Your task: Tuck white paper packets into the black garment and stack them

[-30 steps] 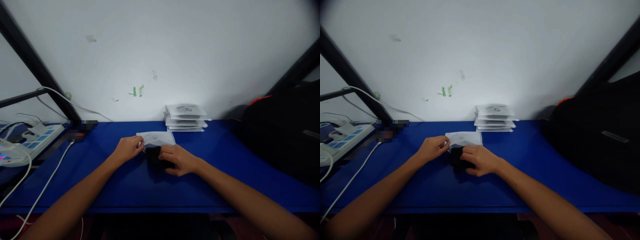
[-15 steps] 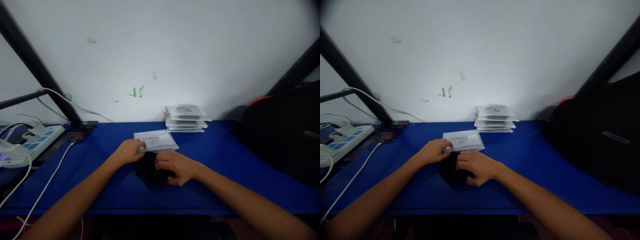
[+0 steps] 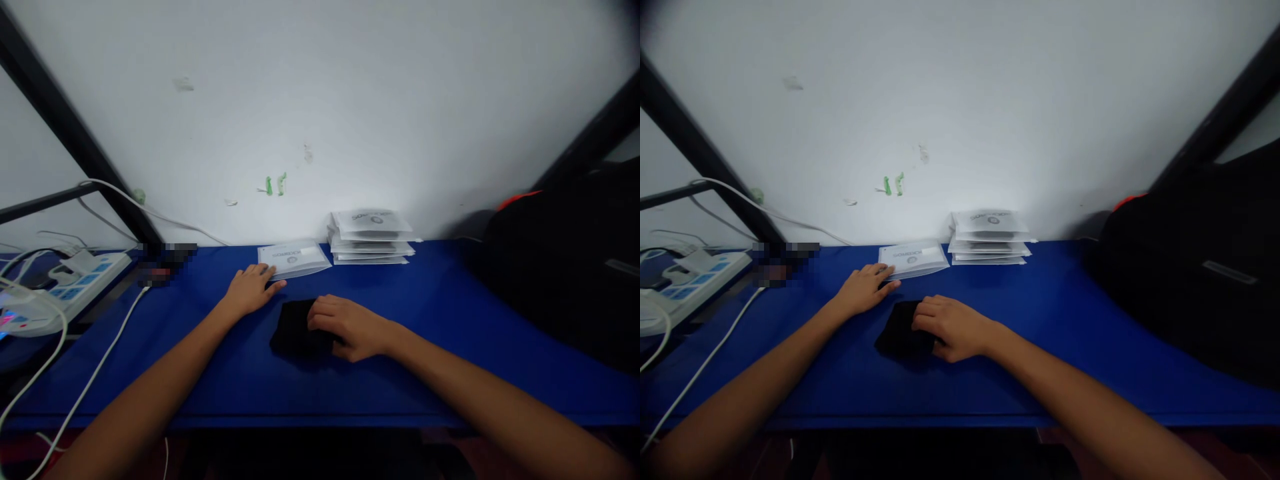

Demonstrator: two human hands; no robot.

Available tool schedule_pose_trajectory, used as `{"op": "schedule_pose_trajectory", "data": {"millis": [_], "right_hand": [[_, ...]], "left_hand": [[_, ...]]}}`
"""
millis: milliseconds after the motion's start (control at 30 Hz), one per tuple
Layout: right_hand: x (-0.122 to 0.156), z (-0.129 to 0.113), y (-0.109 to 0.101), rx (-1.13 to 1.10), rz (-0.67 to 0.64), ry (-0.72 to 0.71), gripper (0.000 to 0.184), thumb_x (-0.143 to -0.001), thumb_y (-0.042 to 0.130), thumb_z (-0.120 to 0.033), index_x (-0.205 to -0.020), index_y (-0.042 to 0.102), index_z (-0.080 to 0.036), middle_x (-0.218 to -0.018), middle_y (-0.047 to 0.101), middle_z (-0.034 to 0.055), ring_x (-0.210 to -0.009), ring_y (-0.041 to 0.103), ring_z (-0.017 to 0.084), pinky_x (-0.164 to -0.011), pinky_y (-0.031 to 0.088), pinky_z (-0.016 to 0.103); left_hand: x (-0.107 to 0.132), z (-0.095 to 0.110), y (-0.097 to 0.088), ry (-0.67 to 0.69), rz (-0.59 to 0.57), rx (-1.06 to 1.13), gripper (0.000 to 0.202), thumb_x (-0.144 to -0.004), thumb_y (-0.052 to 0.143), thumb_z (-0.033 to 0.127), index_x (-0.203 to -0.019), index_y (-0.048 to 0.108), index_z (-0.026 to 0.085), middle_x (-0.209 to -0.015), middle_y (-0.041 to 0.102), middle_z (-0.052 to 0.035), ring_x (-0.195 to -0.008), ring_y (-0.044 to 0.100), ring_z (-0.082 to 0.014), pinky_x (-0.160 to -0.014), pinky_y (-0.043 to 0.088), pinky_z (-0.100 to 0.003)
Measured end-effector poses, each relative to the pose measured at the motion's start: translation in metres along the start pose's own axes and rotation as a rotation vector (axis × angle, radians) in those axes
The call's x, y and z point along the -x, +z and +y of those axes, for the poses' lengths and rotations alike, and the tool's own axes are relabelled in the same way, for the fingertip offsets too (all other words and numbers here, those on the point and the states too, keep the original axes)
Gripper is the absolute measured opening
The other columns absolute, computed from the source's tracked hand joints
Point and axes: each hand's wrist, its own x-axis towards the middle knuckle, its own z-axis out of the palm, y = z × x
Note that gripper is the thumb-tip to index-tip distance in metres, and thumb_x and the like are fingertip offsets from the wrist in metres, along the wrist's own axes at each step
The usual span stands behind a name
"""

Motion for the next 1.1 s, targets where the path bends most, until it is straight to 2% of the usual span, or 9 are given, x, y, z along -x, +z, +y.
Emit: {"op": "schedule_pose_trajectory", "data": {"millis": [100,167,300,400,567,733,900,1000,1100], "right_hand": [[0.000,0.002,0.000,0.020,0.016,0.014,0.037,-0.070,0.052,-0.008,-0.105,0.059,-0.013,-0.101,0.062,0.0124,-0.095,0.054,0.023,-0.086,0.045,0.040],[0.001,0.004,0.001,0.030,0.053,0.011,0.043,-0.070,0.051,-0.004,-0.110,0.059,-0.014,-0.111,0.061,0.0138,-0.105,0.053,0.024,-0.092,0.045,0.041],[0.001,0.005,0.005,0.025,0.168,0.068,0.047,-0.076,0.050,-0.003,-0.122,0.054,-0.015,-0.130,0.050,0.0173,-0.122,0.045,0.027,-0.098,0.044,0.046],[0.000,0.004,0.008,-0.026,0.194,0.124,0.051,-0.078,0.047,-0.002,-0.127,0.047,-0.016,-0.132,0.047,0.0178,-0.126,0.043,0.026,-0.096,0.047,0.044],[0.003,0.008,0.002,-0.059,0.117,0.226,0.052,-0.073,0.045,0.004,-0.120,0.047,-0.017,-0.127,0.047,0.0152,-0.114,0.051,0.022,-0.091,0.050,0.038],[0.010,0.023,-0.017,-0.016,0.062,0.285,0.049,-0.064,0.043,0.009,-0.105,0.056,-0.016,-0.102,0.057,0.0086,-0.098,0.052,0.021,-0.085,0.047,0.035],[0.018,0.039,-0.032,0.083,-0.030,0.335,0.040,-0.066,0.042,0.008,-0.090,0.061,-0.016,-0.093,0.059,0.0070,-0.093,0.054,0.021,-0.081,0.045,0.033],[0.023,0.042,-0.039,0.119,-0.113,0.416,0.038,-0.066,0.044,0.006,-0.090,0.063,-0.017,-0.093,0.060,0.0074,-0.094,0.056,0.022,-0.082,0.044,0.034],[0.025,0.038,-0.045,0.082,-0.183,0.476,0.025,-0.072,0.054,-0.004,-0.091,0.063,-0.016,-0.098,0.061,0.0086,-0.093,0.057,0.022,-0.083,0.044,0.033]], "left_hand": [[0.003,0.009,-0.001,-0.049,-0.005,0.138,0.071,-0.095,0.030,0.063,-0.147,0.032,0.015,-0.151,0.035,-0.0207,-0.137,0.034,-0.0378,-0.107,0.030,-0.056],[0.008,0.022,-0.006,0.033,0.031,0.264,0.076,-0.093,0.034,0.066,-0.148,0.027,0.014,-0.154,0.027,-0.0209,-0.141,0.027,-0.0370,-0.112,0.024,-0.056],[0.024,0.050,-0.021,0.378,-0.055,0.588,0.096,-0.075,0.063,0.069,-0.149,0.022,0.023,-0.153,0.031,-0.0135,-0.139,0.034,-0.0312,-0.114,0.031,-0.045],[0.031,0.061,-0.026,0.386,-0.131,0.630,0.094,-0.071,0.075,0.048,-0.146,0.026,0.024,-0.145,0.042,-0.0121,-0.130,0.044,-0.0321,-0.109,0.036,-0.048],[0.026,0.050,-0.027,0.340,-0.076,0.700,0.070,-0.070,0.067,0.024,-0.135,0.041,0.025,-0.128,0.053,-0.0082,-0.116,0.053,-0.0276,-0.101,0.044,-0.044],[0.021,0.035,-0.035,0.300,-0.059,0.719,0.074,-0.073,0.062,0.020,-0.141,0.033,0.029,-0.124,0.049,-0.0071,-0.107,0.054,-0.0240,-0.098,0.046,-0.044],[0.021,0.020,-0.048,0.376,-0.149,0.531,0.078,-0.073,0.060,0.014,-0.143,0.033,0.035,-0.149,0.026,-0.0076,-0.122,0.047,-0.0315,-0.102,0.043,-0.048],[0.019,0.012,-0.046,0.367,-0.212,0.353,0.062,-0.073,0.064,0.018,-0.132,0.049,0.033,-0.155,0.015,-0.0062,-0.131,0.038,-0.0383,-0.106,0.038,-0.054],[0.017,0.009,-0.039,0.258,-0.222,0.308,0.053,-0.078,0.066,0.036,-0.129,0.050,0.030,-0.150,0.023,-0.0097,-0.136,0.029,-0.0403,-0.109,0.032,-0.058]]}}
